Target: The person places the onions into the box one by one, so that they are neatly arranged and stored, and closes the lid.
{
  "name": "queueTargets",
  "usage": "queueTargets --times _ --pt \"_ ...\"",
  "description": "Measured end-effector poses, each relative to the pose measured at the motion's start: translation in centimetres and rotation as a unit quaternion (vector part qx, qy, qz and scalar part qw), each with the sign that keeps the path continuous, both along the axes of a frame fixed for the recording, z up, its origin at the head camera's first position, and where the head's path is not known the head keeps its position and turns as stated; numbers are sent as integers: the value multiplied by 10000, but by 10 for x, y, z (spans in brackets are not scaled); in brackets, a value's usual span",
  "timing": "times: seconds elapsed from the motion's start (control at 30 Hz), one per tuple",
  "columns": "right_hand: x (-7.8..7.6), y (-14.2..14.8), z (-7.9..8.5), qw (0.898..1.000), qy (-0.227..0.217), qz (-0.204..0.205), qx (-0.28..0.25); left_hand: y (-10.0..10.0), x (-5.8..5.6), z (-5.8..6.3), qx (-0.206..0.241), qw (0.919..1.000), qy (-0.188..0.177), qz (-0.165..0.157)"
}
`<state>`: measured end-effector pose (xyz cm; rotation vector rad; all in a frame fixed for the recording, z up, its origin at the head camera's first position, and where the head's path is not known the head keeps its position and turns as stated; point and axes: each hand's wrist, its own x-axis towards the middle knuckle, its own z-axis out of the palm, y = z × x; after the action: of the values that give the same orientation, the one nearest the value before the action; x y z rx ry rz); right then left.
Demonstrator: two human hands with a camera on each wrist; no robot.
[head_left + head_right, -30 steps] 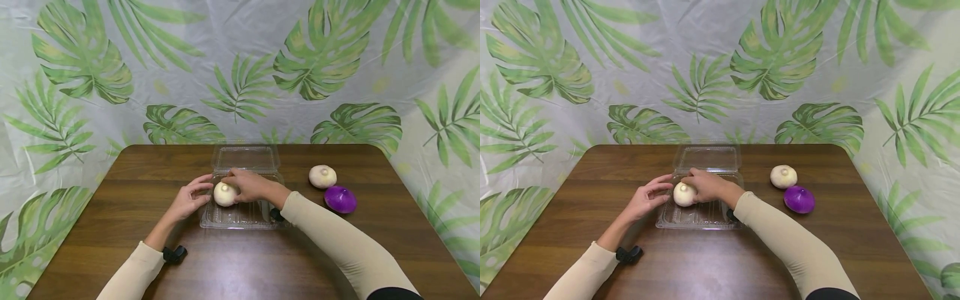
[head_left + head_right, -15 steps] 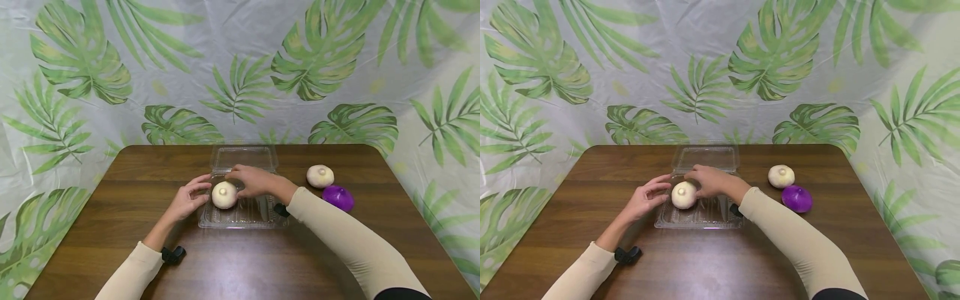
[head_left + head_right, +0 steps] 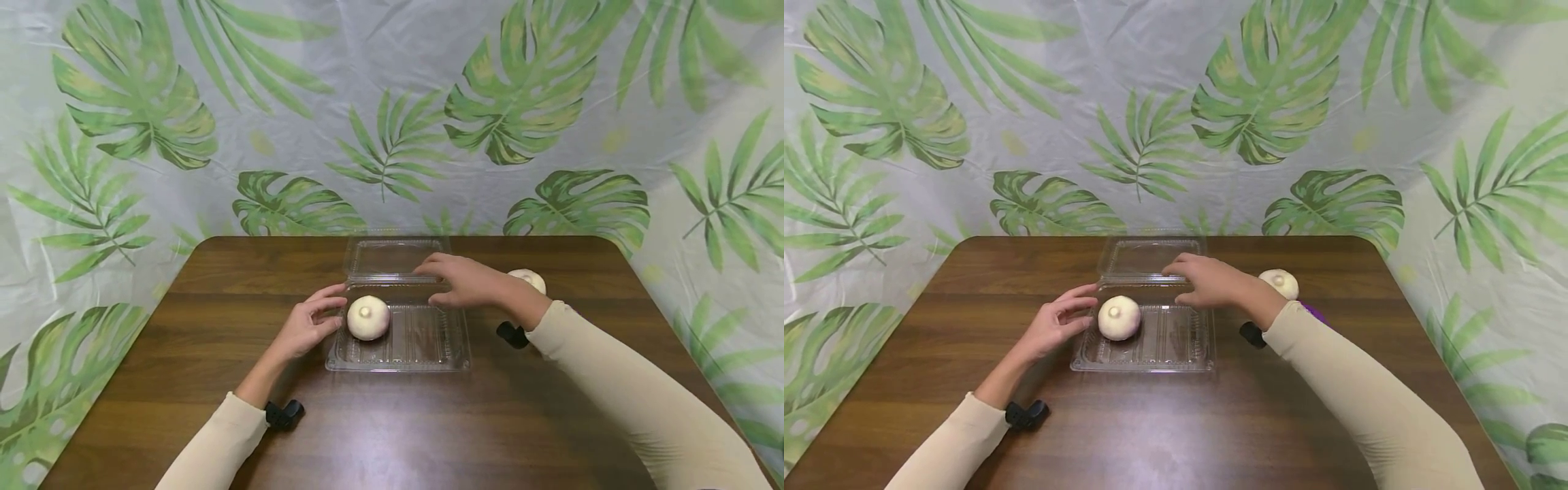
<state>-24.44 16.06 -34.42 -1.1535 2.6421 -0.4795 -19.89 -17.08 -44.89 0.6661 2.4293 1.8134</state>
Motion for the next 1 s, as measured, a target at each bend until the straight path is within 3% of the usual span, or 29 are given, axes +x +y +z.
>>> queueTargets --times 0.23,0.43,0.63,0.8,1.0 --pt "6 63 1 9955 -123 -621 -704 6 -1 -1 -150 9999 -13 -33" --pt "19 117 15 9894 5 -1266 -708 6 1 -3 -79 10000 -25 -18" --pt "31 154 24 9827 437 -1650 -712 4 1 -2 66 9999 -89 -18" --pt "37 176 14 9786 593 -1795 -817 1 2 1 90 9999 -119 14" --pt "44 196 -5 9773 153 -1964 -779 -1 2 -1 21 10000 -75 -8"
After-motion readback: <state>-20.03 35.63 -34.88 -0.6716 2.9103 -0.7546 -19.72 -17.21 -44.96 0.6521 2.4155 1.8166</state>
